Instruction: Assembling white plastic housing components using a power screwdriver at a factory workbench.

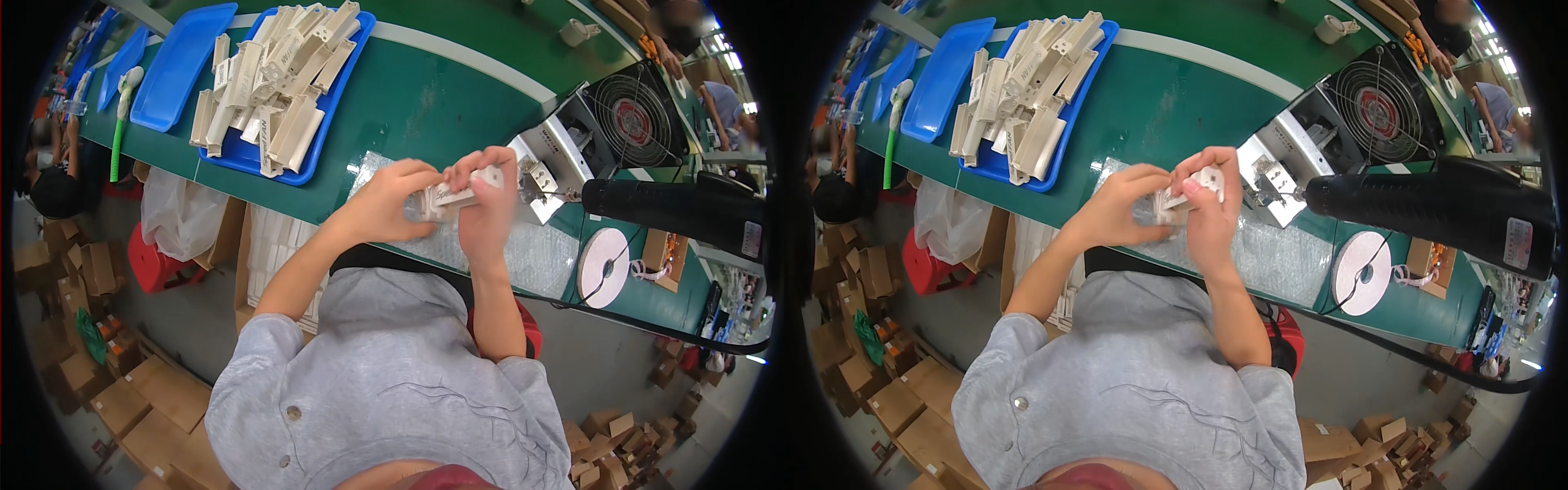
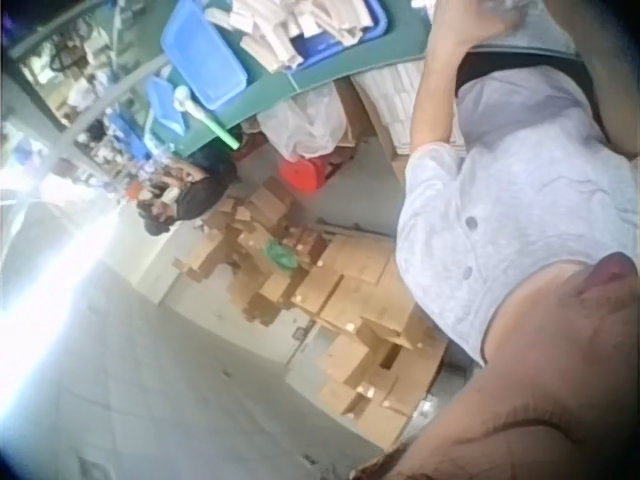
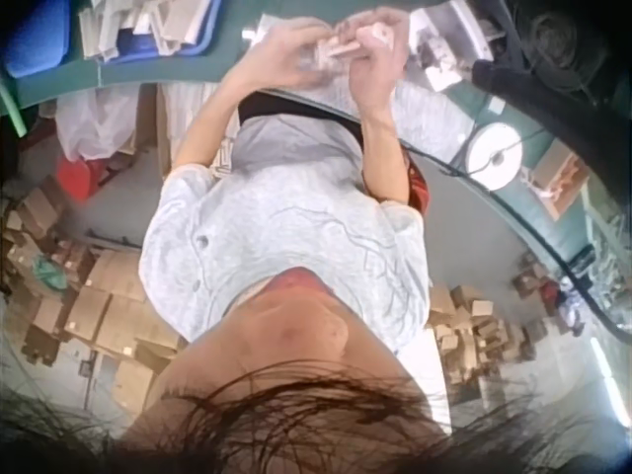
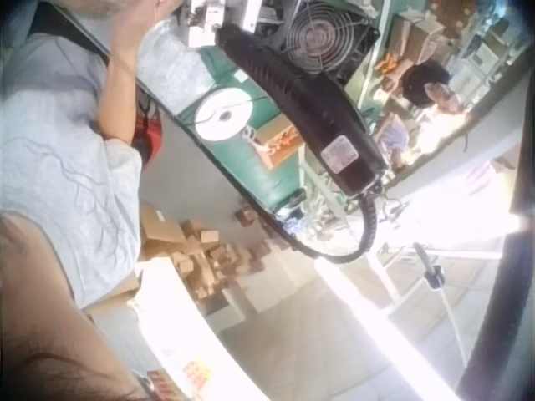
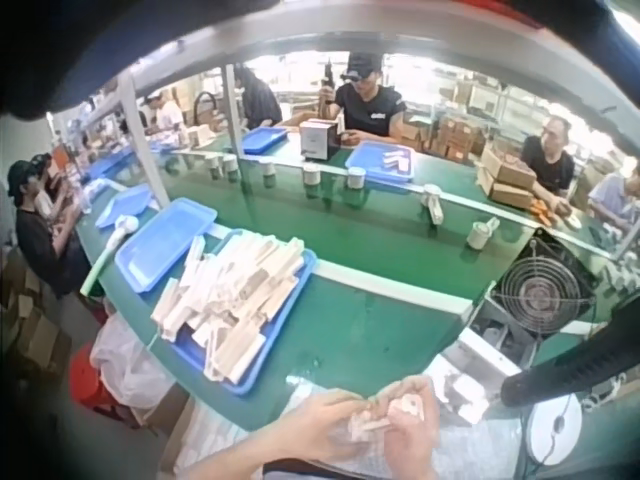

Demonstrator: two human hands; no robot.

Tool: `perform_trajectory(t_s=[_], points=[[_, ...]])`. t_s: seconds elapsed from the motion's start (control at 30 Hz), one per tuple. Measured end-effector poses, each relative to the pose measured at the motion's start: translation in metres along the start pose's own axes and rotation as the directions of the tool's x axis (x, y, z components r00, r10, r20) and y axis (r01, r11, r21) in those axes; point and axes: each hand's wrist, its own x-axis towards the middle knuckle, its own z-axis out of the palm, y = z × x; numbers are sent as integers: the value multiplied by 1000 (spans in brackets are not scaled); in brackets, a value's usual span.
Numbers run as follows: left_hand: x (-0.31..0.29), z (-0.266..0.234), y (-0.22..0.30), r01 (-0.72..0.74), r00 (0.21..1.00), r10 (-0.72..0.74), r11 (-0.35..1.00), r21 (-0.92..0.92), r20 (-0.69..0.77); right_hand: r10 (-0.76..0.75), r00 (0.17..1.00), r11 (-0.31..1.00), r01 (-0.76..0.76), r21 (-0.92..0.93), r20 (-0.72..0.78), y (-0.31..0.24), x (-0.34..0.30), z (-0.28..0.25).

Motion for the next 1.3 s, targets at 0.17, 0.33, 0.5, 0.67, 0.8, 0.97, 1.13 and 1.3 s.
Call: perform_trajectory(t_s=[0.17,0.33,0.5,0.67,0.8,0.97,1.13,1.3], points=[[-4,43,1,106,892,20,962,251,-452,-21,1000,998,21,-59,-3,-4,10,6],[-14,54,-6,111,873,-41,987,114,-486,-75,997,996,76,-40,22,7,12,-4],[-10,45,-8,139,896,-149,989,-54,-419,-185,983,979,185,-83,13,13,11,-4],[-7,52,-9,138,880,-148,989,-55,-451,-231,972,950,234,-208,38,12,7,-2],[-6,52,-5,161,871,-171,985,-60,-461,-257,966,947,257,-191,23,13,3,-4],[-6,52,-6,148,865,-161,987,-66,-475,-251,967,946,236,-220,-42,12,-1,2],[-8,55,-7,119,870,-129,992,-50,-477,-212,977,945,205,-254,0,10,-5,-3],[-6,56,-10,79,881,-75,997,-12,-467,-174,980,972,155,-178,-95,8,-10,-3]])
